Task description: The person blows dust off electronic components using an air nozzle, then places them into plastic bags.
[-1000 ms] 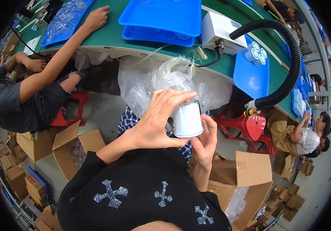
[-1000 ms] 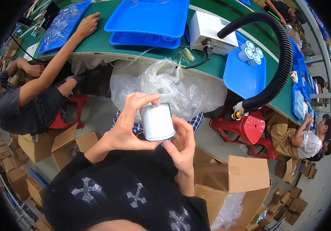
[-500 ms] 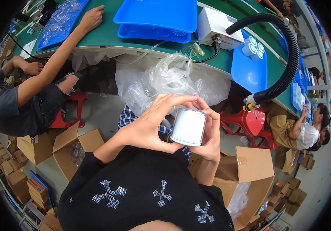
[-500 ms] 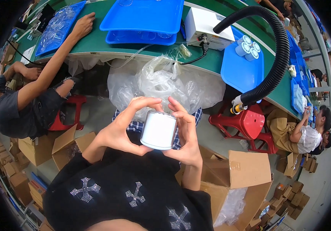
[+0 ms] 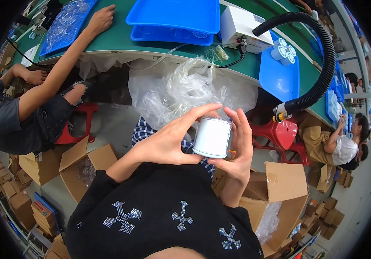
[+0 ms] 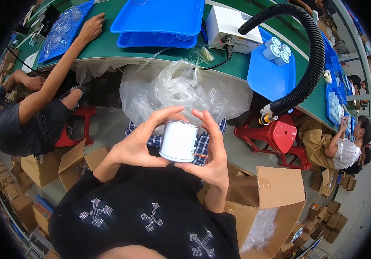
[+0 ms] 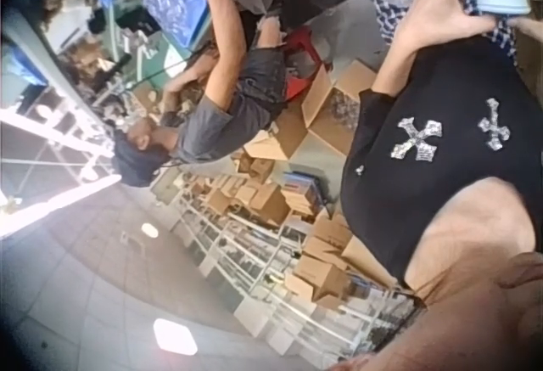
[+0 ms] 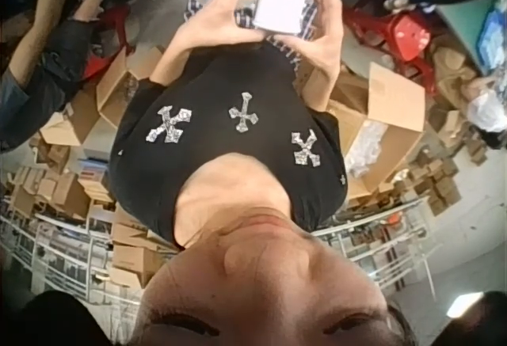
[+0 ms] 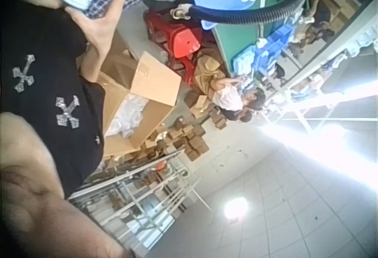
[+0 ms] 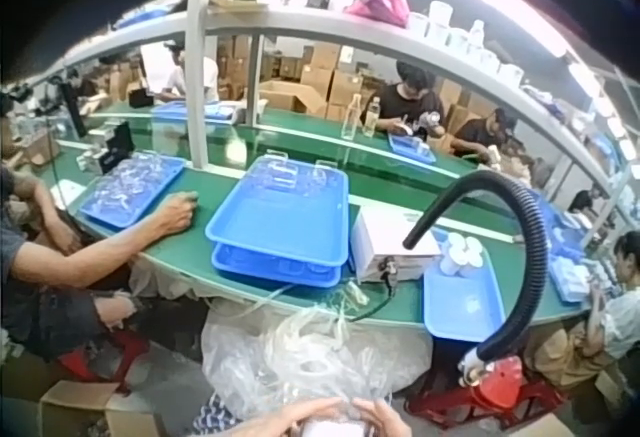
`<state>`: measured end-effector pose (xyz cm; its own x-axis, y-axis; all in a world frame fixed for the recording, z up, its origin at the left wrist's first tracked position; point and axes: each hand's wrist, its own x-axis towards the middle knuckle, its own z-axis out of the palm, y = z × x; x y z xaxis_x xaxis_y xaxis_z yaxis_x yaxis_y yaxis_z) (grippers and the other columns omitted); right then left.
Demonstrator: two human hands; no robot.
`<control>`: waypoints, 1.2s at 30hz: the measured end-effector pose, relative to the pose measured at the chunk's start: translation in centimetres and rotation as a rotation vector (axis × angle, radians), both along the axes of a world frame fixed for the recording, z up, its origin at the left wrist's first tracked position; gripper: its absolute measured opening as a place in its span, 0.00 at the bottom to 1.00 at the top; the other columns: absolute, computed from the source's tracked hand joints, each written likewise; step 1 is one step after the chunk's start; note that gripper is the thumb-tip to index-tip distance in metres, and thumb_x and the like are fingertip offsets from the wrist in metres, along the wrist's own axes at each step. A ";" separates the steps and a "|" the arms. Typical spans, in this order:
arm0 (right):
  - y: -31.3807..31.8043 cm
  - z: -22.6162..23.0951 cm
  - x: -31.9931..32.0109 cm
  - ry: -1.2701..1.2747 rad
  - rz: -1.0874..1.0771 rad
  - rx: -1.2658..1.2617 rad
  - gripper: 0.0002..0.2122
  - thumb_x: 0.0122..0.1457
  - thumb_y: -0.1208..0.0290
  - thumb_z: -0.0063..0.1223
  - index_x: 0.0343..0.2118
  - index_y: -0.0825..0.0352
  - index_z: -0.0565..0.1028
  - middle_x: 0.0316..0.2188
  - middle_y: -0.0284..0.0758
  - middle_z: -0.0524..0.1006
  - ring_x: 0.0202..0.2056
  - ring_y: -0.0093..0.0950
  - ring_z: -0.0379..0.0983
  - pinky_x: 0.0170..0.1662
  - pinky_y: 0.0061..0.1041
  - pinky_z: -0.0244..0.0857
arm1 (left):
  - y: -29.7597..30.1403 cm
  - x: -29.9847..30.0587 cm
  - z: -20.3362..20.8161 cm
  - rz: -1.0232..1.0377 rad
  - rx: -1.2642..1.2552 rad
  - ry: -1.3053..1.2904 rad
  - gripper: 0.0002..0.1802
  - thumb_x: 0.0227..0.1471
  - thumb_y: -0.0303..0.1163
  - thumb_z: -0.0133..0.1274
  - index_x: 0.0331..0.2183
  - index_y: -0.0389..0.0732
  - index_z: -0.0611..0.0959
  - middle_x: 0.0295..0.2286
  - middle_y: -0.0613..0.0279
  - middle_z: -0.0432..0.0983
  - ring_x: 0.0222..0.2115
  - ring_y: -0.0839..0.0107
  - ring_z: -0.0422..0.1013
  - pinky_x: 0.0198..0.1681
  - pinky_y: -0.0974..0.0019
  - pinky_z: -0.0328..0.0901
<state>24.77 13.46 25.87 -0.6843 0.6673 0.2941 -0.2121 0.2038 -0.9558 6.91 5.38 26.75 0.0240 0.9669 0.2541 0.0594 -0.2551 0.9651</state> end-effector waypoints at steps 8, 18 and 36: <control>-0.3 -0.9 0.7 -0.042 -0.014 -0.050 0.36 0.34 0.81 0.59 0.53 0.75 0.59 0.52 0.45 0.64 0.55 0.34 0.58 0.57 0.30 0.48 | 0.6 -0.8 0.8 0.012 0.187 0.146 0.45 0.26 0.26 0.64 0.51 0.36 0.65 0.46 0.51 0.64 0.48 0.59 0.62 0.50 0.60 0.57; -0.3 -1.9 0.3 -0.091 -0.065 -0.052 0.33 0.36 0.81 0.57 0.51 0.75 0.62 0.49 0.43 0.67 0.54 0.32 0.58 0.58 0.31 0.47 | 0.2 -1.1 0.6 0.107 0.212 0.240 0.39 0.25 0.31 0.66 0.45 0.35 0.73 0.40 0.54 0.69 0.40 0.62 0.65 0.44 0.63 0.61; -1.0 -0.9 -1.4 0.205 -0.538 0.070 0.32 0.46 0.67 0.59 0.51 0.72 0.55 0.47 0.48 0.65 0.43 0.31 0.65 0.46 0.26 0.60 | 0.2 -0.6 0.6 0.300 0.293 0.323 0.38 0.25 0.30 0.64 0.45 0.41 0.72 0.38 0.56 0.67 0.39 0.61 0.65 0.42 0.61 0.61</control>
